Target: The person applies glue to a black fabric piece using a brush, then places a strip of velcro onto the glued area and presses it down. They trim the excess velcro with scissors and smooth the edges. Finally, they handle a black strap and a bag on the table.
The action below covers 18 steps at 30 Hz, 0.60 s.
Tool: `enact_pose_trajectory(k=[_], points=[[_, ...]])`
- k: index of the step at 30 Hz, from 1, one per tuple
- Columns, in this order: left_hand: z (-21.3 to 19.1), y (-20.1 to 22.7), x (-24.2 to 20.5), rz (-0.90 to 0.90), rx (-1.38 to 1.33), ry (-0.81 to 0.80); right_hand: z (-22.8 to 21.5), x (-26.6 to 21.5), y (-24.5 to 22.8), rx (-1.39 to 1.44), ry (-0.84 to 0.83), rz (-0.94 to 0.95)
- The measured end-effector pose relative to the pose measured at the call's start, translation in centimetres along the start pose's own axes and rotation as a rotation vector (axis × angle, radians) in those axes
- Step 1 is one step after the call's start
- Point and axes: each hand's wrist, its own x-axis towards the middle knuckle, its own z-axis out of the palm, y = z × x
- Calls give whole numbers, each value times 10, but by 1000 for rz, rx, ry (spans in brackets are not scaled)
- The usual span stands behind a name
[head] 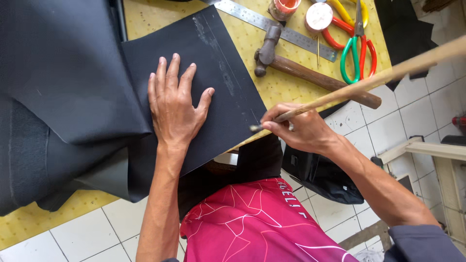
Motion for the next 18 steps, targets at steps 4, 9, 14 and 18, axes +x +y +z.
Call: enact_pose_trajectory(k=[4, 9, 14, 18], points=[[1, 0, 0, 27, 19, 11, 1, -7, 0, 62, 52, -22], [-2, -1, 0, 10, -24, -8, 4, -9, -2, 49, 48, -23], [-13, 0, -13, 144, -42, 31, -26, 2, -9, 61, 158, -15], [-38, 37, -57, 131, -24, -58, -85, 40, 25, -234, 450, -79]])
